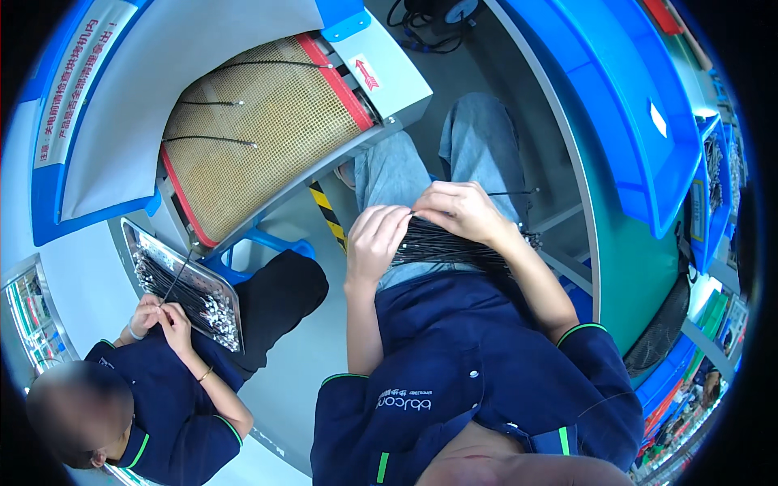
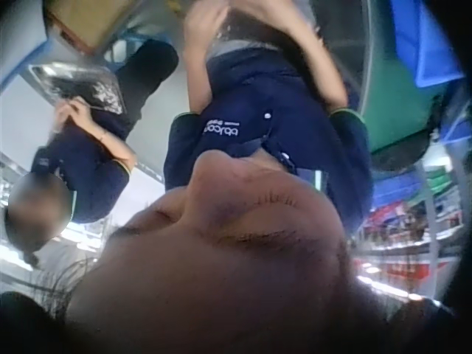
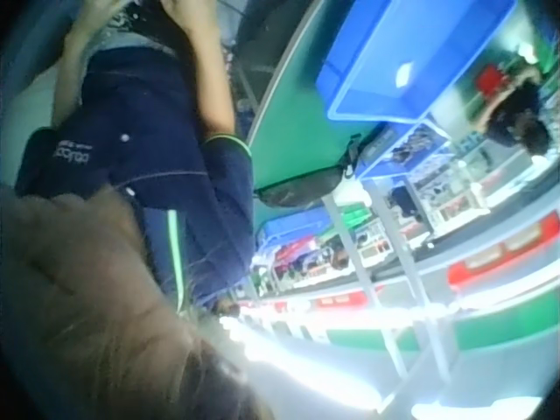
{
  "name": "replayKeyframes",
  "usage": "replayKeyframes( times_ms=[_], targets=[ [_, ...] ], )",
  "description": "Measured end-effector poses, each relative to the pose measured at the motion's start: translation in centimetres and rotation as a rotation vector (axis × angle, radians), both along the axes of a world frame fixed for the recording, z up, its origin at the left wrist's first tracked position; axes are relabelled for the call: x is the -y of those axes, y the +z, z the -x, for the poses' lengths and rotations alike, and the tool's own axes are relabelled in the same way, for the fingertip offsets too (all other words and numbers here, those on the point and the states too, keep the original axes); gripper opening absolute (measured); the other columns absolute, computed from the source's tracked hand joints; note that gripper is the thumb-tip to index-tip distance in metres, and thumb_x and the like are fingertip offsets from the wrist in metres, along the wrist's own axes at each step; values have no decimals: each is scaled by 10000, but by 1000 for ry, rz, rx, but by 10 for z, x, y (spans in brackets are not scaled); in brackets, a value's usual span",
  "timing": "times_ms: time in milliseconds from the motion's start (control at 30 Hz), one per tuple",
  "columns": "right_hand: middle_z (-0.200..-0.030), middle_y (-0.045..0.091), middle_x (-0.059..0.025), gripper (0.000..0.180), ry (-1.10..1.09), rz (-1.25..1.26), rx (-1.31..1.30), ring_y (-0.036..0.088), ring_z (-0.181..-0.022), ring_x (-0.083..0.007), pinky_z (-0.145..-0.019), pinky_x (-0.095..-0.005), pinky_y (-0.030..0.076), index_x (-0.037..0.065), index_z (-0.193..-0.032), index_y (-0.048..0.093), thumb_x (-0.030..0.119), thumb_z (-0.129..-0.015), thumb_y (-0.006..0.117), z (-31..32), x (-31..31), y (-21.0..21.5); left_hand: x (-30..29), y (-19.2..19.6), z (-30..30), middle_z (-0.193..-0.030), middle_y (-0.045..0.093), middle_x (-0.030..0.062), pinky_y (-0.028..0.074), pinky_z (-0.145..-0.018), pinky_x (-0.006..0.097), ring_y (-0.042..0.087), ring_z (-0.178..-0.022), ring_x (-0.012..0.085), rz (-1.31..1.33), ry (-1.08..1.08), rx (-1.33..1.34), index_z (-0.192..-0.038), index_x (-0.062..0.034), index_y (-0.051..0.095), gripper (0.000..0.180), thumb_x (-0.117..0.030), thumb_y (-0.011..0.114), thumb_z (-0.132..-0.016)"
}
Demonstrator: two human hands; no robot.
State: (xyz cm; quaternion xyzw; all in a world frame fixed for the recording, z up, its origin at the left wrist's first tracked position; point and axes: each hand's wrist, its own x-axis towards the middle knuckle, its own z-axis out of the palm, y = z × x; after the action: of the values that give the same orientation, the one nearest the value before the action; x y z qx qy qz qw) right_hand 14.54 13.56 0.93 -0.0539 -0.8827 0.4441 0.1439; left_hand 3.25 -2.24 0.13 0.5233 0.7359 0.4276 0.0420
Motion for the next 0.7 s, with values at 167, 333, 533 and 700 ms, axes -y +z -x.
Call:
replayKeyframes(
  times_ms=[167, 333, 533, 700],
  targets=[
    [-809, 625, -60, 107, 5, 33, 50, 624, -710, -259, -615, -347, 504, 72, -878, 649, 145, -803, 670, -1, 3, 1, 1, -1, -2, -824, 654, 85, 509, -679, 350, 624, -760, 251, -9, 4, 58, -850, -13, 647, 146, 8, 707, -718],
    [-813, 646, -92, 89, -2, 116, 57, 634, -746, -254, -639, -336, 505, 32, -855, 659, 81, -789, 694, -5, -7, 3, 7, -2, 3, -802, 646, 79, 505, -665, 342, 620, -746, 247, -4, 24, 74, -828, -17, 644, 158, 22, 707, -688],
    [-803, 648, -85, 101, 26, 51, 69, 629, -741, -250, -649, -341, 505, 28, -863, 662, 86, -785, 691, -5, -7, 3, 5, -3, 7, -794, 645, 76, 505, -673, 342, 621, -750, 244, -26, 11, 48, -804, -16, 642, 147, 18, 709, -678],
    [-814, 653, -79, 133, 30, 3, 83, 628, -769, -240, -695, -336, 499, 49, -898, 682, 92, -774, 695, -8, -20, 5, 18, -3, 18, -792, 651, 76, 499, -685, 346, 620, -760, 248, 67, 63, 19, -793, -25, 643, 139, 9, 716, -679]
  ],
)
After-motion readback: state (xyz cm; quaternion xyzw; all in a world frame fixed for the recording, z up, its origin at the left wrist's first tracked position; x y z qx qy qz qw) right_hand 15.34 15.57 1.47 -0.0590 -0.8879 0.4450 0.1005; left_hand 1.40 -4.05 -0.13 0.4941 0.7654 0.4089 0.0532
